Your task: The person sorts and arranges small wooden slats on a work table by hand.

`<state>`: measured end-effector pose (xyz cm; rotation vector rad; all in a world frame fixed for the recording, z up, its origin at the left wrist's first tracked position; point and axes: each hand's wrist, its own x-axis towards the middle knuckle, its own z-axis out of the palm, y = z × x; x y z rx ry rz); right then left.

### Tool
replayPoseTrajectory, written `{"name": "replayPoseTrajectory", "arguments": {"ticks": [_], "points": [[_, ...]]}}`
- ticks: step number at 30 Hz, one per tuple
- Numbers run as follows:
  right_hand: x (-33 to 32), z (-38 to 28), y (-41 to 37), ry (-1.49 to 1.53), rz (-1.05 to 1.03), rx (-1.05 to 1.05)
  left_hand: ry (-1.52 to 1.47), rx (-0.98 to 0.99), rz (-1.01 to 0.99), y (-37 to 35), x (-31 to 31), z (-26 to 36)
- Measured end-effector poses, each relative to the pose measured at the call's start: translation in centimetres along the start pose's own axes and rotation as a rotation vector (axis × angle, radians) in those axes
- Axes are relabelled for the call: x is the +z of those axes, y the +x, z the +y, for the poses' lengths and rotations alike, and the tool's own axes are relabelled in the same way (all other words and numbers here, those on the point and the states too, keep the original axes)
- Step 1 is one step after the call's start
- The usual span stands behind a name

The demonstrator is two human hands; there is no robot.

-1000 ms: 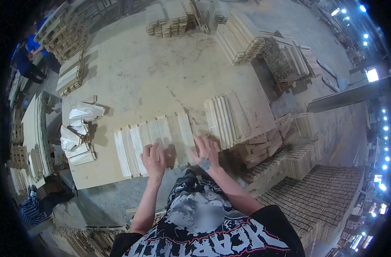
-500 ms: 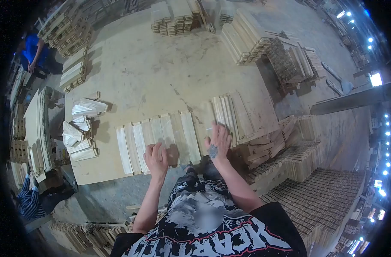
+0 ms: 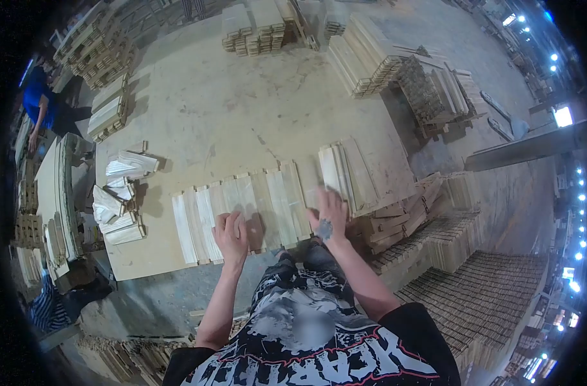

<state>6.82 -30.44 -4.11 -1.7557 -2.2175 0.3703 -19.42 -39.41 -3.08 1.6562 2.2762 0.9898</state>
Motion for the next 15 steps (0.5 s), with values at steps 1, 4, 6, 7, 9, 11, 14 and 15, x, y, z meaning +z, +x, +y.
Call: {"name": "replayPoseTrajectory", "arguments": {"ticks": [1,4,6,7,9,11,14,15], "points": [[0.0,-0.2,-0.5,0.062,-0.035,-0.042,-0.004,-0.008,0.001,0.0,0.1,0.0],[-0.1,1.2,-0.7,0.017,0.154,-0.068,-0.015,-0.032,-0.001,-0.1,0.1,-0.2],[-0.3,1.4,0.0,-0.037,0.243,-0.012,-0.020,-0.050,-0.006,-0.5,0.1,-0.4],[-0.3,1.5,0.5,-0.043,0.230,0.036,-0.026,-0.057,-0.007,-0.6,0.2,-0.5],[-0.5,1.5,1.1,-0.046,0.185,0.071,-0.028,-0.052,0.002,-0.7,0.4,-0.3],[0.0,1.3,0.7,-0.013,0.192,0.008,-0.018,-0.035,0.020,-0.7,0.4,-0.2],[0.9,2.0,0.5,0.157,0.210,-0.019,-0.035,-0.076,-0.006,-0.5,0.3,0.0],[1.0,2.1,0.5,0.231,0.188,0.019,-0.036,-0.077,-0.009,-0.5,0.4,0.1]]}}
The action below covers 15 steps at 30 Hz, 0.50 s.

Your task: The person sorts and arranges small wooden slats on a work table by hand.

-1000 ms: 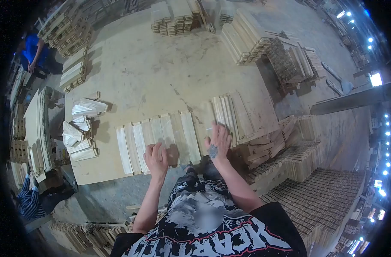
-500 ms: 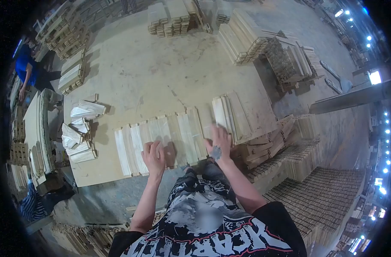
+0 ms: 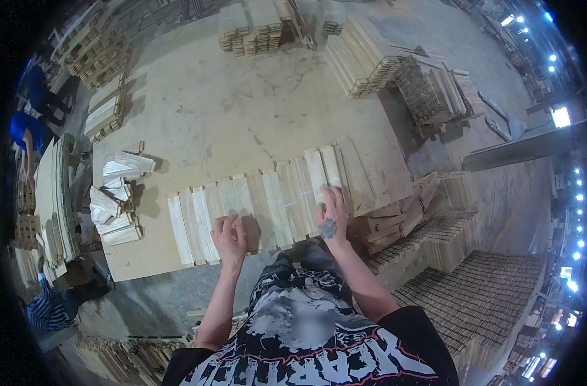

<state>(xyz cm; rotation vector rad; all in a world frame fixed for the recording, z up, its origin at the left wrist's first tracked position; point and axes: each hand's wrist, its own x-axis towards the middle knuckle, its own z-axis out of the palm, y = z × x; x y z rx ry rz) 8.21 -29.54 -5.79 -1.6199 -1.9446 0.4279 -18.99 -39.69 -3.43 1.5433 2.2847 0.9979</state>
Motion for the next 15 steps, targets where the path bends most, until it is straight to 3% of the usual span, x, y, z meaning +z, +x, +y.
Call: {"name": "replayPoseTrajectory", "arguments": {"ticks": [4,7,8,11,12,15], "points": [[-0.2,-0.7,-0.3,0.192,-0.064,0.143,-0.014,0.037,0.009,0.3,1.0,0.2],[-0.3,-1.3,-0.6,0.231,-0.079,0.100,0.007,0.054,0.013,0.8,1.3,0.2],[-0.6,-1.4,-0.6,0.156,-0.087,0.084,0.023,0.053,0.009,1.0,1.1,0.1],[-1.9,-0.8,1.0,-0.177,0.182,-0.093,-0.013,0.043,0.064,2.0,-0.9,-1.7],[-1.7,-0.2,1.1,-0.145,0.171,0.038,-0.011,0.006,0.114,2.2,-1.4,-3.2],[-0.9,1.3,1.5,-0.222,0.084,0.159,0.001,-0.108,0.235,2.3,-3.7,-7.5]]}}
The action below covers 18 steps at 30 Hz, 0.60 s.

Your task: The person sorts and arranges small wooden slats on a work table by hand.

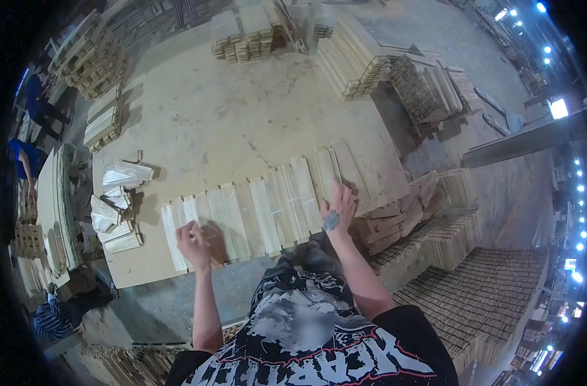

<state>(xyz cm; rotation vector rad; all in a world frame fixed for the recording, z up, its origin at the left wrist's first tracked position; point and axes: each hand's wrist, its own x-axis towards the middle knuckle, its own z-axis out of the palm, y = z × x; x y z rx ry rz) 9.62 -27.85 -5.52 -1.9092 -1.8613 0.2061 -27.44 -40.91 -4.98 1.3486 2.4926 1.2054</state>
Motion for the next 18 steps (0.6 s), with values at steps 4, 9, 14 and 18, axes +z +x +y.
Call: {"name": "replayPoseTrajectory", "arguments": {"ticks": [4,9,14,18], "points": [[-0.5,0.3,-1.3,0.003,-0.076,-0.096,0.062,-0.104,0.089,0.2,-3.3,-3.1],[-1.4,-0.2,-2.4,0.121,-0.087,-0.180,0.083,-0.178,0.115,-1.6,-3.6,-3.5],[-0.2,3.1,-0.6,0.125,0.009,-0.093,-0.005,-0.205,0.055,-2.5,-1.5,-1.5],[1.0,4.0,0.6,0.106,0.055,0.078,-0.017,-0.107,0.059,-1.9,-0.6,-1.0]]}}
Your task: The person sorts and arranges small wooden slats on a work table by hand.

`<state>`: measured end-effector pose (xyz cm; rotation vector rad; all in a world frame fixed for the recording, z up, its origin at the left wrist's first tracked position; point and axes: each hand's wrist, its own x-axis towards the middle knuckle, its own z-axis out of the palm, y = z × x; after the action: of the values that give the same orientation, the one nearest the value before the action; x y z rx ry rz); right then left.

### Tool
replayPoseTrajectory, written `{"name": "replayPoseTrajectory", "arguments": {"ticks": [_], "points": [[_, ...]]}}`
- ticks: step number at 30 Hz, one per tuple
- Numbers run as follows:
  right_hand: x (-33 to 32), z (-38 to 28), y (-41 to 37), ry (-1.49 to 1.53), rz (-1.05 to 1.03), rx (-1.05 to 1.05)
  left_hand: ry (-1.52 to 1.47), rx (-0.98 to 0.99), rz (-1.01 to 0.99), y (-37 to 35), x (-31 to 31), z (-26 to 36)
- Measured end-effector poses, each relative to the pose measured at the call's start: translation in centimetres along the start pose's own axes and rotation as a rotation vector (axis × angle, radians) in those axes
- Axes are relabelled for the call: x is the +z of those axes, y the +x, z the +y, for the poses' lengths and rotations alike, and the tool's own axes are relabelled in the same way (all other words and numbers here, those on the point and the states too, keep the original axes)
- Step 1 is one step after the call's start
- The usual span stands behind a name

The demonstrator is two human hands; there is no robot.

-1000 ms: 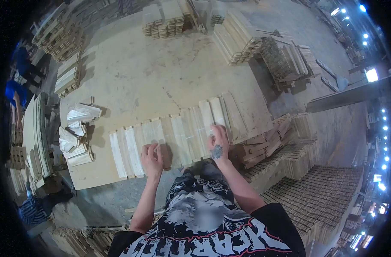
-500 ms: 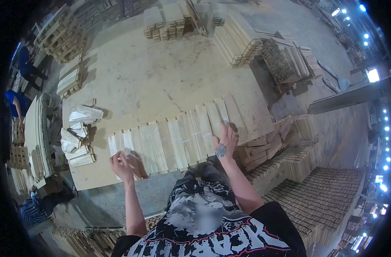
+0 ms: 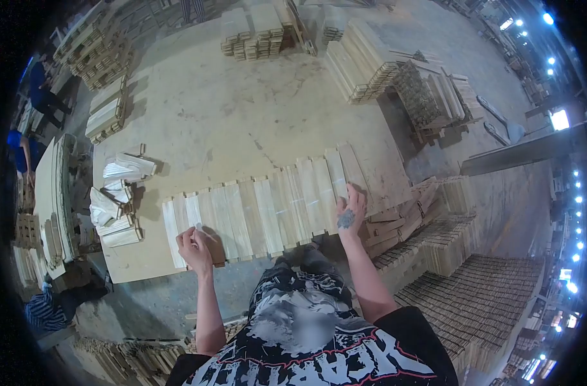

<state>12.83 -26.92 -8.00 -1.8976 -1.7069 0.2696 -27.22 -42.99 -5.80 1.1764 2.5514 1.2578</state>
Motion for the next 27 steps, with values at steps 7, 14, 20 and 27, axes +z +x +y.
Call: {"name": "replayPoseTrajectory", "arguments": {"ticks": [7,14,20,27], "points": [[2.0,2.3,1.1,0.208,-0.188,0.192,0.127,0.071,-0.041,0.7,0.8,-0.3],[2.1,1.7,1.1,0.292,-0.047,0.093,0.225,0.096,-0.006,0.5,1.8,-0.4],[0.7,-0.5,2.0,0.238,-0.233,0.243,0.241,0.145,0.058,0.5,2.3,-0.9],[0.6,-2.7,1.1,0.022,-0.269,0.261,0.242,0.136,0.040,0.5,2.0,-0.6]]}}
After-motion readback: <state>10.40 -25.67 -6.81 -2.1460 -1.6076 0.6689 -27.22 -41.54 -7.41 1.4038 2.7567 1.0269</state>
